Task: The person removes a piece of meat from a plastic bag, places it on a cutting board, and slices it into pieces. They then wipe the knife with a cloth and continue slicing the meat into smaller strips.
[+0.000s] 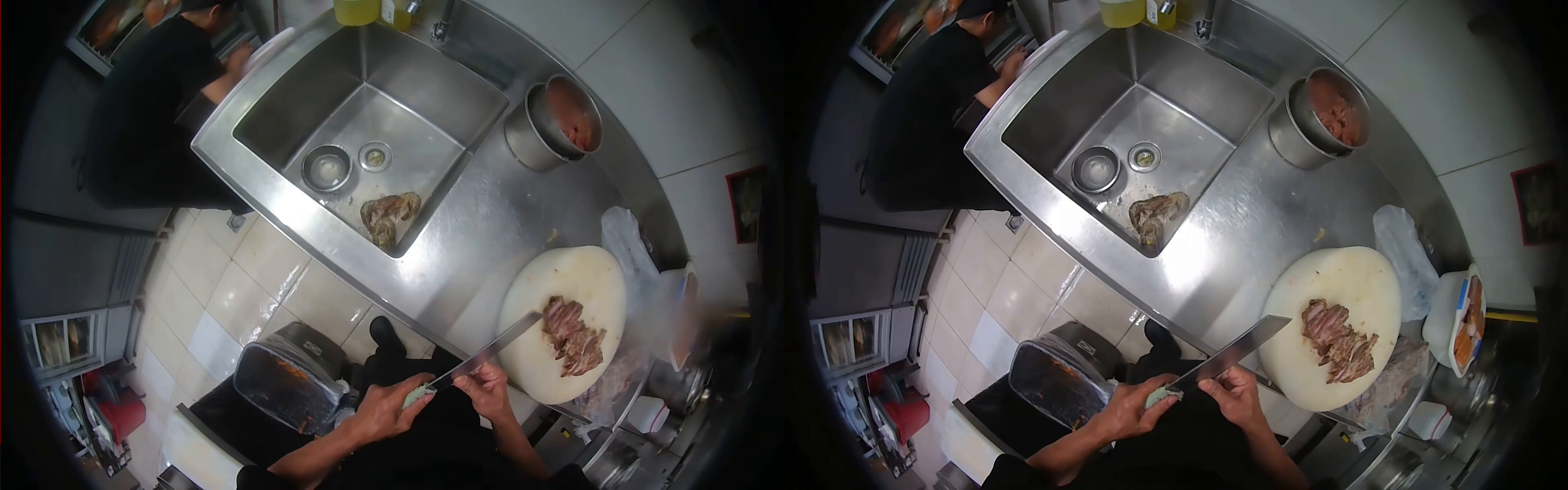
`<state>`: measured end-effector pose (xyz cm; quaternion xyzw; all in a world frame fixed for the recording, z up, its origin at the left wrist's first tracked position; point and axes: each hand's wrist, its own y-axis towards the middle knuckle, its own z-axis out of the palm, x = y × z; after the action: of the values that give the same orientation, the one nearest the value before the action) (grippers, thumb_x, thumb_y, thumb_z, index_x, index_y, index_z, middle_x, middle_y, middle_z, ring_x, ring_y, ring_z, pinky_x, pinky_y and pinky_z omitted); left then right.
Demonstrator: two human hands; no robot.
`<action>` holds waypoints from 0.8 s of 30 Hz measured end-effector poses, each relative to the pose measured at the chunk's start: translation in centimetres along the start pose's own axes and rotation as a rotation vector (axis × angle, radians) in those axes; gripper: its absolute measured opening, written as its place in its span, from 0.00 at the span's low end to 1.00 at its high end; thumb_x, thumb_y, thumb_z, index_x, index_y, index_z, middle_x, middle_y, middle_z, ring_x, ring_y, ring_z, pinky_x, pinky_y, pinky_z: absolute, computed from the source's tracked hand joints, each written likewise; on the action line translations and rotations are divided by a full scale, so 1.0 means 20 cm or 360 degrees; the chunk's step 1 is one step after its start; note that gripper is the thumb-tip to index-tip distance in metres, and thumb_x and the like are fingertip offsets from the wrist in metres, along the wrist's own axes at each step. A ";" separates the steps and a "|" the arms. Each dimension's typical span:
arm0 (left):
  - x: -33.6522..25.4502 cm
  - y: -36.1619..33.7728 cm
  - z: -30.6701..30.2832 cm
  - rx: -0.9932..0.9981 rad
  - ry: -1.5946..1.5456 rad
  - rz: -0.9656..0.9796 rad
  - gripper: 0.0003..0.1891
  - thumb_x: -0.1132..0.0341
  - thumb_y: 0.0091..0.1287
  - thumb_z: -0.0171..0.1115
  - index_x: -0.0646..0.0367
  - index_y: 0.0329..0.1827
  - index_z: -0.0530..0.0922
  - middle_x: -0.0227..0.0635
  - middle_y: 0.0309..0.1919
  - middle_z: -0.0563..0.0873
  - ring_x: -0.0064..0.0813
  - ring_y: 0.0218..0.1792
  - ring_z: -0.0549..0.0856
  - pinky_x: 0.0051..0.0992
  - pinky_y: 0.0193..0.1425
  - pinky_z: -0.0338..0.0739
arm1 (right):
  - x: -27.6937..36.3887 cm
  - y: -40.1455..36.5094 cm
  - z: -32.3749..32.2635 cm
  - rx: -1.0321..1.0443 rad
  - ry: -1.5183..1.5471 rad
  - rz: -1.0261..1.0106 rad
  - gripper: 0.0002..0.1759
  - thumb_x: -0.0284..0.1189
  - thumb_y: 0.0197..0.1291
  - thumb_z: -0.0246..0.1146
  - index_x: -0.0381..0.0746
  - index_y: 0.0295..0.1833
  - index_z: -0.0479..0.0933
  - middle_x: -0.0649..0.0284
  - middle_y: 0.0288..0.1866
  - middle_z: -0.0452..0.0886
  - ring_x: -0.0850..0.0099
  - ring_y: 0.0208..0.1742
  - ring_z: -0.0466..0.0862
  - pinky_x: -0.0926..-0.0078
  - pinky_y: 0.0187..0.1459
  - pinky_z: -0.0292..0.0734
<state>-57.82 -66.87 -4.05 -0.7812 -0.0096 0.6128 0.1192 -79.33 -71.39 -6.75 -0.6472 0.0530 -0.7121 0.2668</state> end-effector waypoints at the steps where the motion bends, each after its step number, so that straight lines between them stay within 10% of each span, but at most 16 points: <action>1: 0.00 0.00 0.01 -0.0021 0.0025 -0.0010 0.16 0.64 0.68 0.67 0.59 0.55 0.78 0.46 0.34 0.88 0.49 0.31 0.88 0.38 0.30 0.82 | -0.03 0.00 -0.02 -0.0001 0.0010 -0.0004 0.07 0.27 0.62 0.72 0.38 0.40 0.80 0.72 0.33 0.81 0.87 0.32 0.75 0.86 0.35 0.70; 14: -0.04 -0.04 -0.02 0.0066 0.0246 -0.0309 0.17 0.57 0.71 0.63 0.61 0.53 0.74 0.52 0.26 0.85 0.57 0.30 0.87 0.46 0.31 0.81 | -0.12 0.02 0.01 0.0017 -0.0076 0.0166 0.10 0.28 0.62 0.71 0.38 0.36 0.76 0.74 0.29 0.77 0.88 0.29 0.71 0.85 0.29 0.65; 18: -0.17 0.02 -0.02 0.0165 0.0325 -0.0600 0.17 0.55 0.73 0.61 0.61 0.50 0.76 0.53 0.29 0.86 0.50 0.30 0.88 0.39 0.36 0.80 | -0.15 0.01 -0.02 0.0022 -0.0284 0.0003 0.05 0.24 0.67 0.66 0.37 0.42 0.76 0.75 0.35 0.78 0.86 0.33 0.74 0.84 0.33 0.69; 21: -0.15 0.00 0.04 0.0027 0.0242 -0.0442 0.17 0.56 0.74 0.60 0.65 0.47 0.77 0.43 0.29 0.87 0.31 0.29 0.86 0.32 0.34 0.78 | 0.04 0.02 -0.02 -0.0081 -0.0515 -0.0174 0.23 0.40 0.62 0.72 0.38 0.27 0.69 0.69 0.19 0.68 0.83 0.23 0.65 0.75 0.23 0.65; 24: -0.15 0.00 0.13 -0.0157 -0.0095 -0.0707 0.18 0.55 0.76 0.58 0.65 0.49 0.78 0.36 0.32 0.85 0.25 0.33 0.82 0.27 0.39 0.77 | 0.14 -0.04 -0.13 -0.0119 -0.0483 -0.0352 0.18 0.34 0.62 0.71 0.37 0.52 0.77 0.65 0.27 0.81 0.76 0.25 0.76 0.76 0.27 0.71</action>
<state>-61.00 -66.96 -1.80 -0.7463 -0.2148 0.5931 0.2124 -82.08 -72.63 -4.33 -0.7585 -0.0329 -0.6289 0.1677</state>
